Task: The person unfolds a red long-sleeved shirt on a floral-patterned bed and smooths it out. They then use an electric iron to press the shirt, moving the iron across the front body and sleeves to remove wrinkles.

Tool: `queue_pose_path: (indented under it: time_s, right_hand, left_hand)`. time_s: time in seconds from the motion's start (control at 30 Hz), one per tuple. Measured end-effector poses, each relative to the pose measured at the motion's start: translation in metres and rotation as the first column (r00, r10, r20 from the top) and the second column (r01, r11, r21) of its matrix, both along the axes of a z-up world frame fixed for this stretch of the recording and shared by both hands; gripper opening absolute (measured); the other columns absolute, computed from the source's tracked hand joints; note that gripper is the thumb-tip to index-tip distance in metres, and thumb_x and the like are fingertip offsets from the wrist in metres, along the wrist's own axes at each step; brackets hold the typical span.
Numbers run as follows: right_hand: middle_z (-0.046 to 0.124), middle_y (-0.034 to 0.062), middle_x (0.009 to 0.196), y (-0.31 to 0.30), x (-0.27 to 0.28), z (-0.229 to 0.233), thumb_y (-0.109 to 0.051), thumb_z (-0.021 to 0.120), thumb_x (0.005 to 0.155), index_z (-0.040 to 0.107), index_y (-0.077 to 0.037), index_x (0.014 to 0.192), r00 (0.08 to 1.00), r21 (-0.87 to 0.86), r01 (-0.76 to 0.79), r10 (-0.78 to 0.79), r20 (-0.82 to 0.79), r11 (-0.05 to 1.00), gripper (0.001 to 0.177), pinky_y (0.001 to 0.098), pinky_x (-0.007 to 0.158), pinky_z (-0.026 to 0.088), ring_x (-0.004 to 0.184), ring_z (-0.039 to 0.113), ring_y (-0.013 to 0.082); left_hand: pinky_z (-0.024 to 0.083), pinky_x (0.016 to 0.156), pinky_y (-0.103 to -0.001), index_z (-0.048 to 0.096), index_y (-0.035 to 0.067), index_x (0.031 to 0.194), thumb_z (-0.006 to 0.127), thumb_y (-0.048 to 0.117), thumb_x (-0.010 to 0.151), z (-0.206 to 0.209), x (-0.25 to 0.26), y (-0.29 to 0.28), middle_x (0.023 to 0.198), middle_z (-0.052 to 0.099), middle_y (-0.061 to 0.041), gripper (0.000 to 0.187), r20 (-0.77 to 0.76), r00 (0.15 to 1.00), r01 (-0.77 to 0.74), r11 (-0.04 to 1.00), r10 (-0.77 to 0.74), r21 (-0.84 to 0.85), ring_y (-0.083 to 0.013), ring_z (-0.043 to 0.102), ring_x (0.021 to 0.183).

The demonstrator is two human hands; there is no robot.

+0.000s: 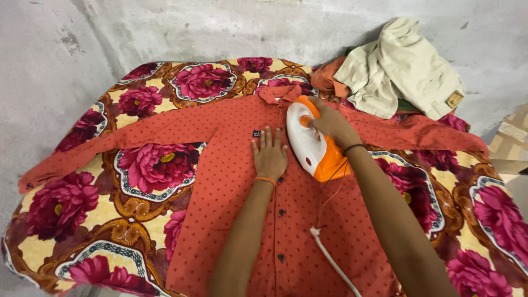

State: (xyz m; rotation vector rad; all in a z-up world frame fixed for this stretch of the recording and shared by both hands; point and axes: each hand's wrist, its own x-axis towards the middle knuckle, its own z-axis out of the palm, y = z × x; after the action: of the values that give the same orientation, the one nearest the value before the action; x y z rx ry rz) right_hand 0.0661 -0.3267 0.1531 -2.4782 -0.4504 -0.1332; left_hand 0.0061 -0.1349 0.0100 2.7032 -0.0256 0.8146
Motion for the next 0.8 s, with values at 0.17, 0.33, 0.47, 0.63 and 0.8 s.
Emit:
queue_pose_path:
  time_s: [0.17, 0.33, 0.47, 0.63, 0.8]
  right_hand:
    - [0.061, 0.0265, 0.139, 0.007, 0.042, -0.013, -0.027, 0.076, 0.077, 0.042, -0.016, 0.156, 0.995, -0.007, 0.026, -0.025, 0.093, 1.000, 0.087, 0.0426, 0.110, 0.044, 0.130, 0.057, 0.0405]
    - [0.060, 0.0235, 0.141, 0.010, 0.033, -0.006, -0.025, 0.077, 0.076, 0.036, -0.015, 0.158, 0.998, 0.023, 0.054, -0.054, -0.013, 0.998, 0.092, 0.0417, 0.110, 0.043, 0.132, 0.057, 0.0386]
    - [0.060, 0.0233, 0.142, 0.009, 0.014, -0.006, -0.024, 0.077, 0.075, 0.030, -0.017, 0.161, 0.992, -0.006, 0.072, -0.073, -0.100, 0.997, 0.099, 0.0407, 0.110, 0.044, 0.133, 0.057, 0.0365]
    - [0.043, 0.0190, 0.159, -0.009, -0.044, 0.000, -0.026, 0.077, 0.082, 0.019, -0.007, 0.162, 0.978, 0.097, -0.108, 0.123, -0.170, 0.989, 0.100, 0.0363, 0.117, 0.035, 0.145, 0.043, 0.0285]
    - [0.036, 0.0118, 0.162, -0.017, -0.132, 0.021, -0.017, 0.067, 0.082, 0.011, -0.011, 0.164, 0.901, 0.382, -0.080, 0.231, -0.369, 0.921, 0.100, 0.0337, 0.108, 0.043, 0.140, 0.046, 0.0251]
  left_hand:
    - [0.009, 0.122, -0.062, 0.042, 0.016, 0.155, 0.038, 0.043, 0.104, -0.007, 0.003, 0.000, 0.164, 0.032, -0.017, 0.059, -0.143, 0.989, 0.029, 0.999, -0.027, 0.013, -0.0337, 0.024, 0.153]
    - [0.010, 0.123, -0.063, 0.046, 0.016, 0.153, 0.041, 0.042, 0.103, -0.009, 0.005, 0.000, 0.163, 0.035, -0.016, 0.057, -0.110, 0.994, 0.024, 1.000, -0.024, 0.000, -0.0330, 0.026, 0.153]
    - [0.012, 0.122, -0.064, 0.048, 0.015, 0.153, 0.042, 0.042, 0.103, -0.009, 0.005, 0.002, 0.162, 0.037, -0.018, 0.056, -0.067, 0.997, 0.041, 0.999, -0.041, 0.008, -0.0341, 0.028, 0.152]
    - [0.013, 0.121, -0.064, 0.047, 0.016, 0.152, 0.040, 0.042, 0.103, -0.004, 0.007, 0.003, 0.162, 0.036, -0.016, 0.056, -0.128, 0.991, 0.039, 0.999, -0.039, -0.001, -0.0329, 0.027, 0.152]
    - [0.012, 0.125, -0.061, 0.047, 0.016, 0.154, 0.037, 0.042, 0.107, -0.008, 0.005, 0.001, 0.163, 0.037, -0.013, 0.055, -0.141, 0.989, 0.036, 0.999, -0.039, -0.027, -0.0312, 0.027, 0.154]
